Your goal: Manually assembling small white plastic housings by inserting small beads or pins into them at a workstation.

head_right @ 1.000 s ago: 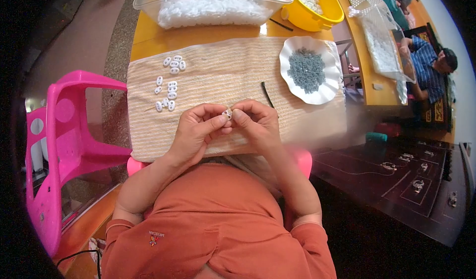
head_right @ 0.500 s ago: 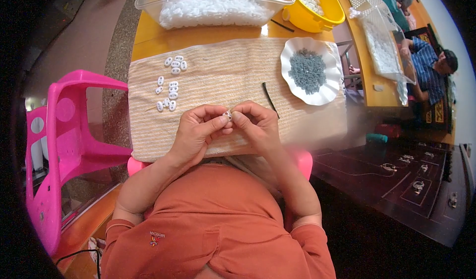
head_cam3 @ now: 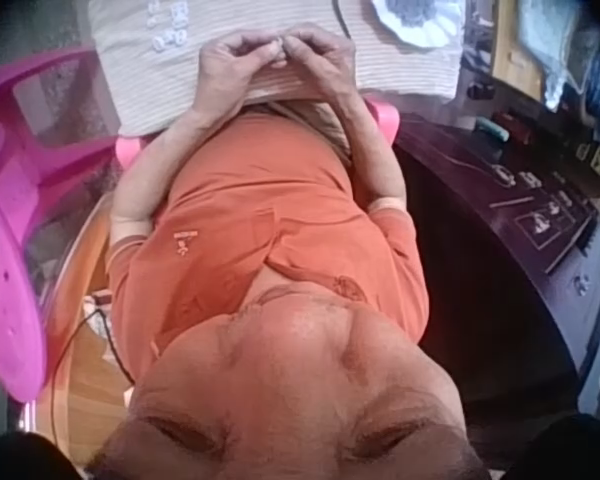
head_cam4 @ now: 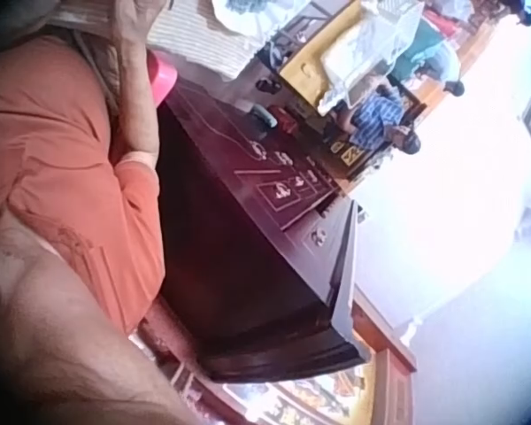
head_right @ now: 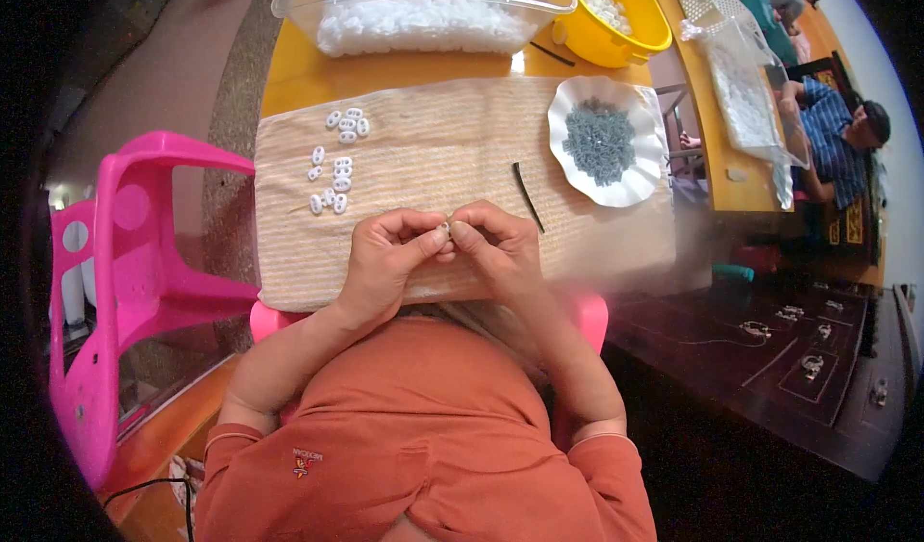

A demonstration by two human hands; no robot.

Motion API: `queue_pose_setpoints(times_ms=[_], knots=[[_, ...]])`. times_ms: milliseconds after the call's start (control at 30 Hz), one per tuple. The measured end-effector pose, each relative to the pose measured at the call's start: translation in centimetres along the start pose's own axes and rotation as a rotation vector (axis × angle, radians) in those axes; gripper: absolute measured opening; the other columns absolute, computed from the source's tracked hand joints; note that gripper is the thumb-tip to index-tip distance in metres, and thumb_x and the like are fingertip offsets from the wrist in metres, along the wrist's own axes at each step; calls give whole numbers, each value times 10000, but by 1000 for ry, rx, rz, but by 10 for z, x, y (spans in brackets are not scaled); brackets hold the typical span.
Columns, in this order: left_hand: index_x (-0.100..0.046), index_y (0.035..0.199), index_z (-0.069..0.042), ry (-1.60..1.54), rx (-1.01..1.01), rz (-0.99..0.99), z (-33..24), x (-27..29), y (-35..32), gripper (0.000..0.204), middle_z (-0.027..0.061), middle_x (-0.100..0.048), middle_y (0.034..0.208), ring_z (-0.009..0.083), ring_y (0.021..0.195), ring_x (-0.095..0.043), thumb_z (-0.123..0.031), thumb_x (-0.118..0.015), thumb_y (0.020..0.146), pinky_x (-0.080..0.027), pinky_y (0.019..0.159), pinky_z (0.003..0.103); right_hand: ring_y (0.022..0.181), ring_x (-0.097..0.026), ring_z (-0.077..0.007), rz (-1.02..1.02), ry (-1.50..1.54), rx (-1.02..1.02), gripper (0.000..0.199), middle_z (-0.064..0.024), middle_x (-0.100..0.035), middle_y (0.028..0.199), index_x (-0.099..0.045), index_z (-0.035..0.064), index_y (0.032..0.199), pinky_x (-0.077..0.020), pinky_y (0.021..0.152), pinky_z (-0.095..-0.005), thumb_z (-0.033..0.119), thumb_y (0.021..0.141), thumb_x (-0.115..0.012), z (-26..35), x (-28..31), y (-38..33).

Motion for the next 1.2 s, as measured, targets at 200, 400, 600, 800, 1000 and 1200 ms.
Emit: queue_pose_setpoints(times_ms=[200,400,600,800,1000,1200], knots=[[-645,994,19,9,-3,32,-3,-2,2,137,76,-672,874,112,763,-643,-20,-647,863,-545,718,229,809,-594,-88,21,142,-76,110,-43,-653,895,-651,-29,952,-481,726,-218,57,914,-595,-4,1,1],[-640,1013,21,-2,45,29,-3,-1,4,151,76,-670,891,111,777,-644,-30,-641,871,-548,727,231,802,-620,-104,-1,200,-104,147,-62,-665,908,-633,-33,1009,-508,734,-231,76,919,-597,-14,5,0],[-636,1022,24,-10,49,26,-1,1,4,160,80,-669,895,113,781,-645,-36,-641,874,-549,731,233,803,-631,-114,-43,196,-100,152,-74,-668,914,-625,-36,1021,-521,741,-241,72,918,-596,-12,5,0],[-634,1023,29,-6,51,27,0,1,5,161,83,-669,897,117,783,-646,-28,-639,872,-550,731,234,798,-612,-96,3,134,-66,134,-56,-659,889,-623,-37,993,-500,734,-226,73,927,-583,-5,2,1],[-642,1011,34,9,37,46,-1,1,4,151,85,-671,899,117,783,-647,-17,-637,869,-549,731,234,783,-578,-69,34,66,-75,138,-33,-643,860,-618,-33,951,-467,712,-205,95,941,-567,-1,1,-1],[-647,1011,39,70,9,69,-2,0,3,151,85,-673,892,111,781,-645,-12,-634,869,-546,731,233,764,-565,-64,51,35,-70,142,-19,-626,829,-614,-25,916,-454,689,-201,102,946,-560,1,0,-1]])
Point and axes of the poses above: each hand's wrist, its own y-axis towards the middle knuckle, its own x-axis out of the back of the hand, z = x × y, the point moved 6 cm from there along y, towards the middle knuckle
